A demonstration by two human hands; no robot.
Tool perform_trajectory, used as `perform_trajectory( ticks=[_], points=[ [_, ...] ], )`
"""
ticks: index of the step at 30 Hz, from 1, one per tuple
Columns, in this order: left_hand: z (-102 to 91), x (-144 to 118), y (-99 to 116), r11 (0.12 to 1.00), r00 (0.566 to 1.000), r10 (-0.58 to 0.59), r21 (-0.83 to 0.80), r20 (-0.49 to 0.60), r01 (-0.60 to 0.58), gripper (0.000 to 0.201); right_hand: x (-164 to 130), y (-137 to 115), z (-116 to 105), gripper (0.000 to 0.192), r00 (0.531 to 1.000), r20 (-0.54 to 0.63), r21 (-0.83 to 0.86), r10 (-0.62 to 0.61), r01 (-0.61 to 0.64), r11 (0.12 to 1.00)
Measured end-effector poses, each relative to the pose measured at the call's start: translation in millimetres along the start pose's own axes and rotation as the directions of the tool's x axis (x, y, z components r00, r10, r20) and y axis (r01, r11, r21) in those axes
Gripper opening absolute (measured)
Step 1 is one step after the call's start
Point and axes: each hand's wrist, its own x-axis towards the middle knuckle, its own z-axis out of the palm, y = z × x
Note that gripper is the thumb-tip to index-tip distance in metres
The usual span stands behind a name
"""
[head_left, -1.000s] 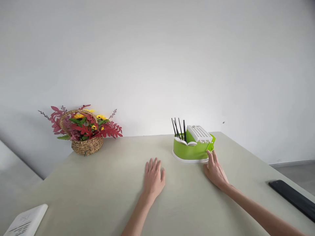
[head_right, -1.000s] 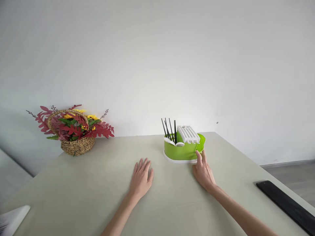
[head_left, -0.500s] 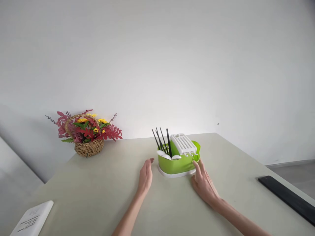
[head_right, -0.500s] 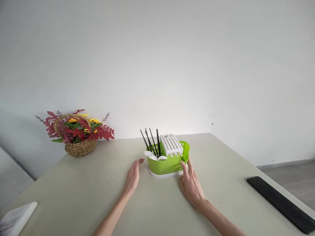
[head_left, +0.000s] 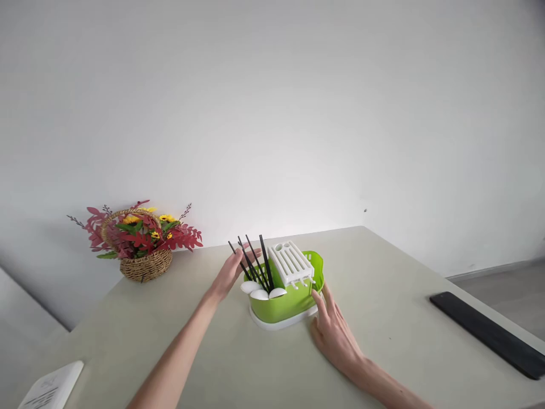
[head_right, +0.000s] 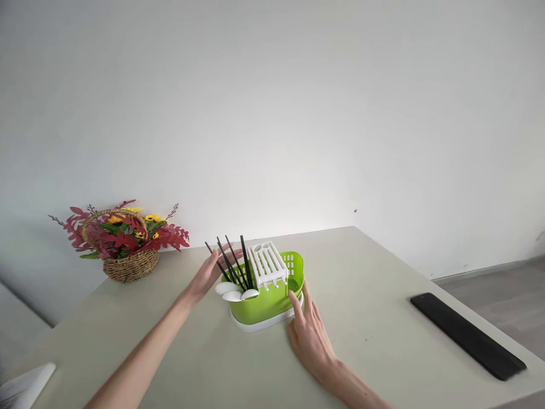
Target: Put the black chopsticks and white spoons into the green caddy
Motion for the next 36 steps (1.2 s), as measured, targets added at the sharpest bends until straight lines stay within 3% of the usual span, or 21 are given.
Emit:
perform_trajectory(
  ticks=[5,10,14,17,22,27,31,33,34,36],
  points=[
    [16.3,33.7,32.9,0.983,0.981,-0.175,0.07,0.078,0.17,0.063,0.9,-2.2,-0.1,0.084,1.0,-0.003,0.013,0.007,-0.007,1.0],
    [30.8,47.9,34.3,0.939,0.948,-0.315,0.159,0.045,0.305,0.054,2.7,-7.2,-2.1,0.083,0.999,-0.032,0.016,0.019,-0.019,1.0],
    [35.1,47.6,29.0,0.929,0.947,-0.316,0.188,-0.049,0.32,0.054,4.2,-9.4,-3.0,0.082,0.998,-0.053,0.004,0.018,-0.018,1.0],
    [33.9,46.6,29.2,0.921,0.946,-0.32,0.217,-0.059,0.325,0.058,4.6,-9.9,-2.5,0.079,0.998,-0.058,-0.017,0.023,-0.024,1.0],
    [26.4,48.6,36.0,0.934,0.953,-0.302,0.204,0.009,0.294,0.059,4.5,-10.2,-1.4,0.08,0.997,-0.065,-0.013,0.033,-0.034,0.999],
    [19.4,53.6,52.6,0.985,0.981,-0.172,0.016,0.086,0.171,0.043,4.9,-10.9,-3.1,0.084,0.997,-0.067,0.022,0.027,-0.025,0.999],
    [8.5,55.6,73.9,0.98,0.992,-0.117,-0.165,-0.048,0.108,0.036,4.6,-11.1,-3.9,0.084,0.997,-0.07,0.026,0.031,-0.029,0.999],
    [-3.7,57.6,83.0,0.962,0.971,-0.1,-0.271,-0.218,0.038,0.033,4.2,-10.5,-3.3,0.082,0.997,-0.068,0.026,0.03,-0.028,0.999],
    [-12.0,58.8,86.3,0.947,0.936,-0.098,-0.32,-0.338,-0.016,0.031,3.9,-10.0,-2.9,0.081,0.997,-0.069,0.025,0.029,-0.027,0.999],
    [-32.6,60.2,89.7,0.92,0.813,-0.115,-0.37,-0.57,-0.129,0.032,3.3,-8.8,-2.0,0.08,0.997,-0.07,0.024,0.026,-0.024,0.999]
  ],
)
